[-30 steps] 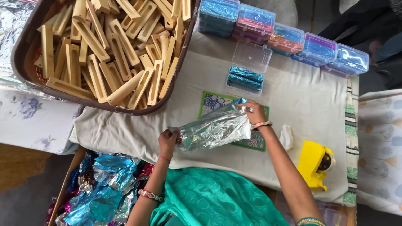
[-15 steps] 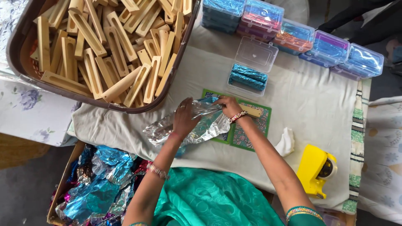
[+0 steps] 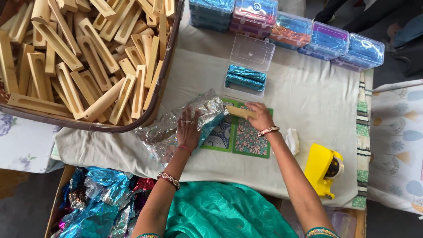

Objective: The person wraps a wooden handle with a sheet of colored foil, folds the foil over it, and sets the wrapped handle with a row of finished ones. The person then takes unwrapped wooden handles from a large basket one at a time and wipes each handle with a white cloth, placing the wiped handles on the table.

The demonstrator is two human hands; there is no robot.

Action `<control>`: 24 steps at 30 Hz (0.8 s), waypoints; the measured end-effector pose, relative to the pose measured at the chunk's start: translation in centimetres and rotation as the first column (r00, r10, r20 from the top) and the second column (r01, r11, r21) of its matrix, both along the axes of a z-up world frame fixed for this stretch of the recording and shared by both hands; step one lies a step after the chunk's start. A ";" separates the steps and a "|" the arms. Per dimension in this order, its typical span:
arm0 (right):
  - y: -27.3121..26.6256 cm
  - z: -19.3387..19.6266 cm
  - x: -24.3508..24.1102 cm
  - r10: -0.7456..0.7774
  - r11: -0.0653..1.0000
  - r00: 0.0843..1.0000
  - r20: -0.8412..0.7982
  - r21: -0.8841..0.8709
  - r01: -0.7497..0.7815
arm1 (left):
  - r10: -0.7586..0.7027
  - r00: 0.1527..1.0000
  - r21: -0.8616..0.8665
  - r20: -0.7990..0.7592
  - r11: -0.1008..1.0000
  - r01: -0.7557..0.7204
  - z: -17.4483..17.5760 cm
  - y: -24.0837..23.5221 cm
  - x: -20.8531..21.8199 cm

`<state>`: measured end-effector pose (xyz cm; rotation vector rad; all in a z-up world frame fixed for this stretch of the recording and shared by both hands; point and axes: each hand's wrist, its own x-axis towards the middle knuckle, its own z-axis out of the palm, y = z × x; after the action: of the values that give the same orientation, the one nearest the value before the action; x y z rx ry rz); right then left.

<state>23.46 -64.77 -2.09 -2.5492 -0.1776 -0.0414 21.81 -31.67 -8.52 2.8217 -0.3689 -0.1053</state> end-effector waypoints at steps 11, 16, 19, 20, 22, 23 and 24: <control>0.0 -5.7 -0.5 0.073 0.924 0.995 -0.073 -0.371 -0.095 | -0.009 0.987 -0.049 -0.158 0.999 0.001 4.9 -1.2 -1.1; -0.1 -3.4 -2.8 -0.141 0.958 0.989 0.036 -0.249 0.145 | -0.004 0.980 -0.038 -0.197 0.999 -0.004 5.4 -3.1 -1.6; 0.7 0.0 -5.1 -0.481 0.874 0.875 -0.051 -0.107 0.474 | 0.036 0.972 -0.066 -0.234 0.996 -0.053 3.7 -5.6 -2.2; 1.2 1.2 -6.0 -0.508 0.858 0.857 -0.087 0.028 0.512 | 0.053 0.973 -0.090 -0.223 0.993 -0.075 3.7 -6.5 -2.3; 3.0 2.4 -7.6 -0.535 0.820 0.835 -0.125 0.160 0.549 | 0.065 0.975 -0.115 -0.211 0.989 -0.091 3.2 -8.6 -2.5; 4.4 2.5 -8.3 -0.442 0.821 0.871 -0.215 0.294 0.489 | 0.073 0.978 -0.081 -0.195 0.993 -0.090 2.7 -9.7 -2.6; 5.8 2.5 -9.1 -0.334 0.794 0.898 -0.287 0.427 0.432 | 0.079 0.981 -0.045 -0.178 0.995 -0.089 2.1 -10.7 -2.7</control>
<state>14.40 -59.01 0.46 -2.0275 0.3943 0.0113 19.15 -42.39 -6.38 2.7441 -0.2090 -0.3190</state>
